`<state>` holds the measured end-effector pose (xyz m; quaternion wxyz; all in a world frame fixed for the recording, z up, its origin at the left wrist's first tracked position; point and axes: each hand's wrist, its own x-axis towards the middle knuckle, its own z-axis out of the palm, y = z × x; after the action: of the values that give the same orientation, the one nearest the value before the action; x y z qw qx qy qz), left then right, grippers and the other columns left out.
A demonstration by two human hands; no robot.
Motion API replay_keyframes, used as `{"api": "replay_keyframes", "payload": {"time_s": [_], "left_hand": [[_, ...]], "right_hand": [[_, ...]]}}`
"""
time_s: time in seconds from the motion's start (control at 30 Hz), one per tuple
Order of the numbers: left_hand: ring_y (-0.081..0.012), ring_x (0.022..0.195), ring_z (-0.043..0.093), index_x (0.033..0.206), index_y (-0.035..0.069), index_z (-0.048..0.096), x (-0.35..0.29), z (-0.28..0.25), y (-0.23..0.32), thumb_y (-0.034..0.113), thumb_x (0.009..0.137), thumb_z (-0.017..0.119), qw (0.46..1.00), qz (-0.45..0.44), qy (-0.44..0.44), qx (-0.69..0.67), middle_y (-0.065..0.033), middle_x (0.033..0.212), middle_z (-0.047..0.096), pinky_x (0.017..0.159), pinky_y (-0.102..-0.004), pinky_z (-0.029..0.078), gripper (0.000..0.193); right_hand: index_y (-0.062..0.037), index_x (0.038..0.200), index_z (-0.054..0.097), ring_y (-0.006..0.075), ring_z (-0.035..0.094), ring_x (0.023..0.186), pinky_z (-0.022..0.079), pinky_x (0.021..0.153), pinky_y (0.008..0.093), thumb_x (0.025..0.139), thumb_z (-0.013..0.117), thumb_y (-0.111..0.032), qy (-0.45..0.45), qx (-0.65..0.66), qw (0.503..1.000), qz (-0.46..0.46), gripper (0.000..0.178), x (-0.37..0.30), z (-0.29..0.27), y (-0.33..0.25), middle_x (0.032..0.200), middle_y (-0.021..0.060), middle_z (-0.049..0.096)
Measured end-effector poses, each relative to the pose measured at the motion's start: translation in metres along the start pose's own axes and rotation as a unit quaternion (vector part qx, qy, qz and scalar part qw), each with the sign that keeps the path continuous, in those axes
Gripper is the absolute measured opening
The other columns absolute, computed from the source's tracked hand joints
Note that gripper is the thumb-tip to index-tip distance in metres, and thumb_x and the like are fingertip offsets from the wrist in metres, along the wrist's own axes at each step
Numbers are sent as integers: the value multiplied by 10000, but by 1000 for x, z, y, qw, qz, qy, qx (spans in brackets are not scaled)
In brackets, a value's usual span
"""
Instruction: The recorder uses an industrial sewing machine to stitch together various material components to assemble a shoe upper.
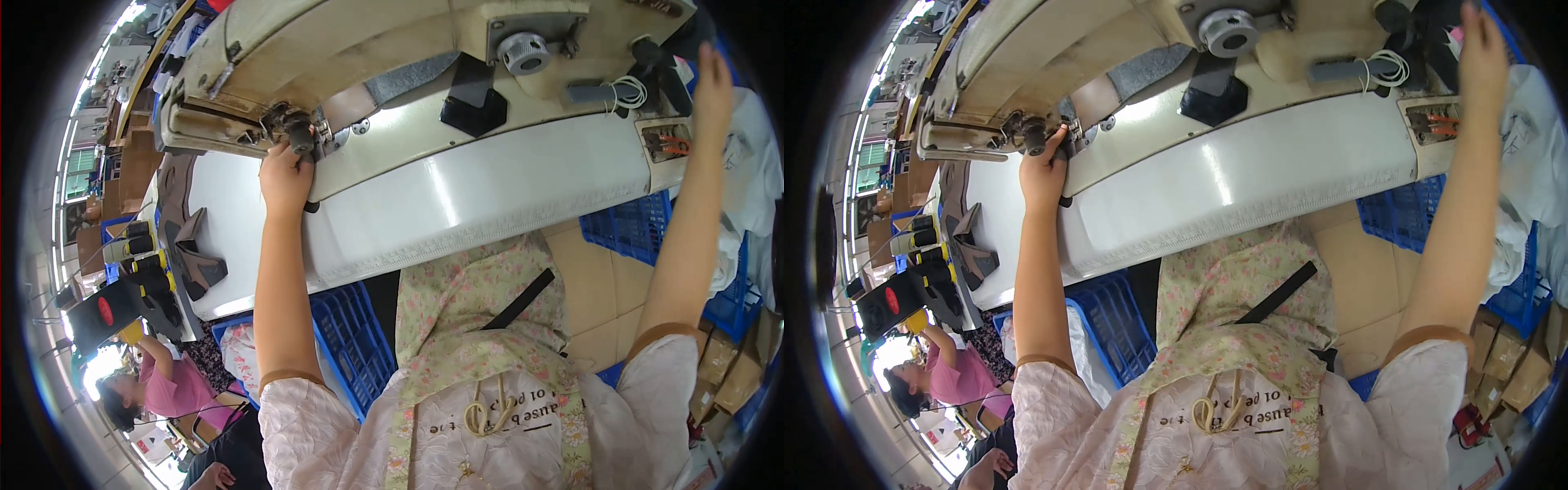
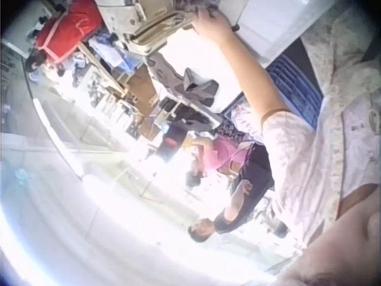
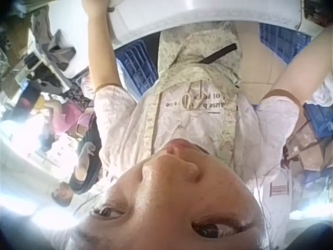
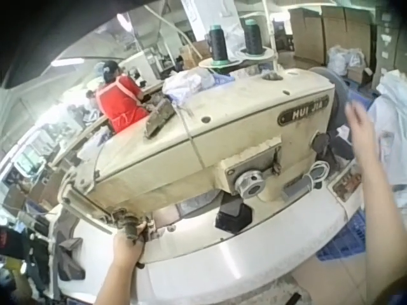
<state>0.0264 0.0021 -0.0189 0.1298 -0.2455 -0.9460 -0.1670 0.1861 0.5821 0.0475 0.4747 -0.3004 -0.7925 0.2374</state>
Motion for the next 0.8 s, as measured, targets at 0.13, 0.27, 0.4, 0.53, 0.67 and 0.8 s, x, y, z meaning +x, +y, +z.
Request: {"api": "replay_keyframes", "payload": {"time_s": [0.13, 0.27, 0.4, 0.53, 0.67, 0.8], "left_hand": [[-373, 833, 614, 898, 110, 708, 3, 2, 7, 70, 707, 598, 999, 19, 26, -29, -134, 925, 663, 724, -431, 503, 224], [-375, 812, 614, 896, 97, 710, 0, 3, 3, 67, 701, 589, 999, 21, 36, -33, -128, 924, 665, 708, -426, 502, 231], [-370, 804, 607, 901, 100, 713, 2, -1, 6, 68, 712, 591, 999, 9, 20, -25, -113, 918, 665, 711, -420, 504, 227], [-368, 799, 606, 893, 90, 711, 5, -2, 7, 64, 718, 590, 999, 33, 34, -12, -106, 903, 661, 708, -428, 504, 213], [-377, 840, 607, 962, 117, 723, 9, 3, -2, 50, 726, 583, 998, 32, -3, -53, -121, 937, 681, 740, -427, 498, 282], [-363, 833, 624, 1132, 207, 727, 22, 33, 22, 1, 729, 565, 992, 75, 18, -103, -174, 875, 668, 775, -401, 497, 481]], "right_hand": [[-42, 1277, 617, 205, 582, 1176, 401, 1023, 296, 944, 584, -476, -41, 99, 993, 45, 547, -36, 8, 42, 1266, 128, 636], [-27, 1203, 659, 175, 627, 1047, 452, 934, 286, 942, 604, -395, 27, 159, 987, 10, 454, 6, 2, -14, 1162, 109, 682], [-15, 1169, 651, 170, 593, 995, 423, 914, 280, 946, 548, -541, 17, 38, 999, -3, 580, 2, 6, -18, 1062, 98, 682], [-8, 1082, 669, 110, 523, 783, 432, 767, 255, 938, 560, -550, 21, 61, 997, 33, 571, -2, 7, -14, 820, 20, 621], [-1, 1061, 687, 95, 528, 778, 434, 752, 238, 934, 601, -496, 8, 108, 994, -30, 518, 17, 3, -7, 809, 14, 634], [-84, 1146, 660, 149, 625, 794, 514, 679, 274, 939, 586, -391, -32, 447, 861, 239, 378, 62, -44, 129, 892, 32, 672]]}}
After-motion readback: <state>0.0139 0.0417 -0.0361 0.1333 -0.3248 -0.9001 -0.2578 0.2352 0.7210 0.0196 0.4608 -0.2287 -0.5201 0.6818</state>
